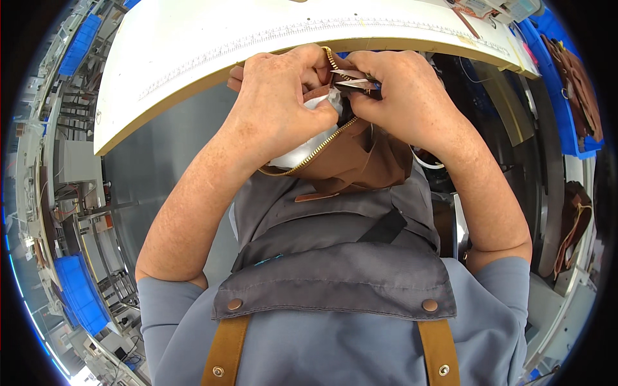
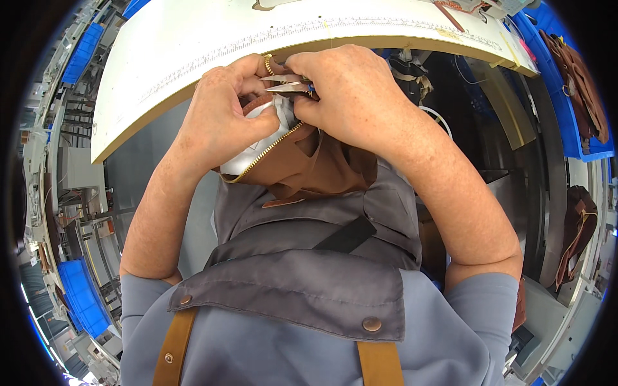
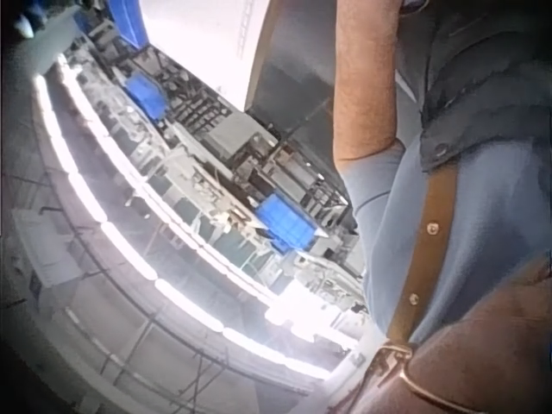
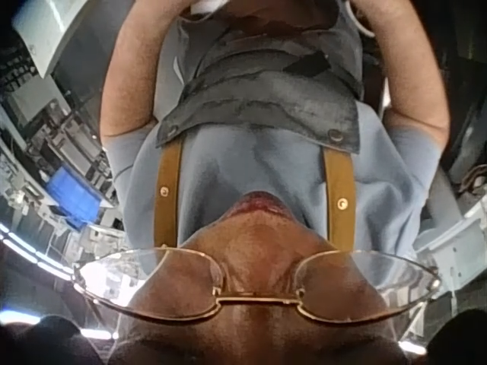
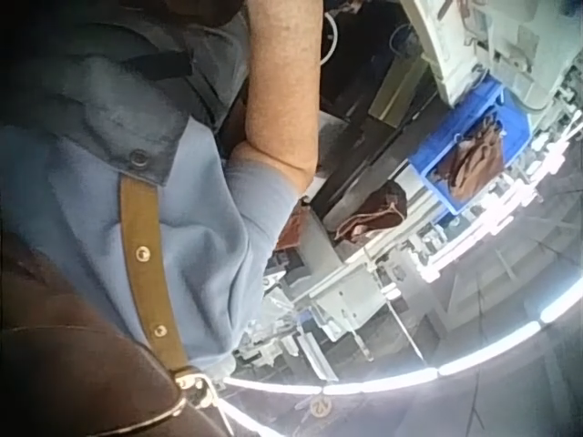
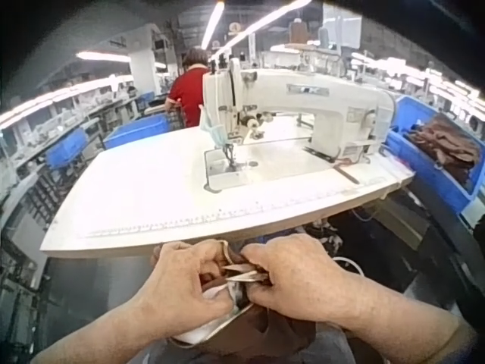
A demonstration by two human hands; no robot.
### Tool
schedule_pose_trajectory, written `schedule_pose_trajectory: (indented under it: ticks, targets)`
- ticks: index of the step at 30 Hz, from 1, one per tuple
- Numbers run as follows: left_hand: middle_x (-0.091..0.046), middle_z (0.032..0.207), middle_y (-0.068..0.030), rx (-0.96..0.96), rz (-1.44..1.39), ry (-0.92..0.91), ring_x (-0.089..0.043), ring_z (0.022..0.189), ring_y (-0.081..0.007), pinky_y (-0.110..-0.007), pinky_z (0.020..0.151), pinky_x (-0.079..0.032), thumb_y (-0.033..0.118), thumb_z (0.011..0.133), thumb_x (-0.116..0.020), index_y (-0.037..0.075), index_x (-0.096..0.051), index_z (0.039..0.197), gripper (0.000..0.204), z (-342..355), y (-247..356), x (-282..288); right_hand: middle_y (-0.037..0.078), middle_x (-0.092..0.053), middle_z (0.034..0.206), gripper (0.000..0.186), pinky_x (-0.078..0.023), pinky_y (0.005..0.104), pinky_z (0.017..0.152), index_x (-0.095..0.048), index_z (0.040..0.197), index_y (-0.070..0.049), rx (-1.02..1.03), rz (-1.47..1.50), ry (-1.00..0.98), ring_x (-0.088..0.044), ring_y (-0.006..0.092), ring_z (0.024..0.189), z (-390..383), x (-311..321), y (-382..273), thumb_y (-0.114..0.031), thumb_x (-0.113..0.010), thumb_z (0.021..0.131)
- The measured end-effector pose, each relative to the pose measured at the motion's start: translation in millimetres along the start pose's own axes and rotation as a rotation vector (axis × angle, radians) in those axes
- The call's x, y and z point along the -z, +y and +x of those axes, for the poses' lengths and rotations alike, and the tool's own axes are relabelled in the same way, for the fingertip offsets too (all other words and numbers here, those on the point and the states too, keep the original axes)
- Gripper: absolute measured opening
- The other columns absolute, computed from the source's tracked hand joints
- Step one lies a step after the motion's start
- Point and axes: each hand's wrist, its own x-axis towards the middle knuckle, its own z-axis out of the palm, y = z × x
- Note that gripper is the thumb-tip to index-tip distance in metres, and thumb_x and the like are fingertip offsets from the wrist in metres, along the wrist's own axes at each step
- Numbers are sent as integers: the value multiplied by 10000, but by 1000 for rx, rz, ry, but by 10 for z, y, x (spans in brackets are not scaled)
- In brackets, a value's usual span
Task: Inspecting and trimming threads from the lining of a leather bag with snips at a workshop station.
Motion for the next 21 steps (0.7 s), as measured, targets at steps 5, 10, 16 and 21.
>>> schedule_pose_trajectory:
  ticks: [5, 10, 16, 21]
  targets:
    - [-570, 585, -16, 28, 156, -61, -524, 525, -141, -302, 700, -491, 68, 713, -689, 9, -648, 933, 232, 32, 53, 17, 141, -694, 735, 213, -555, 466, 697, -732, 926, -60, 6, 44, -26, -699, 351, 771, 14, -29, 67, -157, -735, 736]
    - [-569, 584, 14, -74, 303, 13, -515, 541, -157, -372, 916, -411, 83, 701, -705, 61, -658, 852, 159, -1, 70, -18, 118, -670, 710, 158, -543, 468, 675, -706, 856, -74, 117, -95, 12, -683, 334, 756, -16, -8, 56, -154, -759, 731]
    - [-595, 614, 5, -37, 372, -48, -556, 617, -171, -389, 992, -352, 93, 693, -710, 83, -645, 742, 82, -21, 113, 4, 93, -669, 754, 106, -540, 450, 687, -690, 792, -92, 196, -164, -8, -682, 305, 809, -28, 45, 75, -133, -766, 730]
    - [-621, 663, -12, -62, 373, -118, -573, 677, -177, -383, 1013, -330, 82, 704, -714, 82, -643, 706, 71, -27, 101, 51, 87, -648, 729, 82, -543, 451, 687, -689, 785, -108, 229, -161, -112, -681, 299, 798, -26, 79, 106, -132, -759, 751]
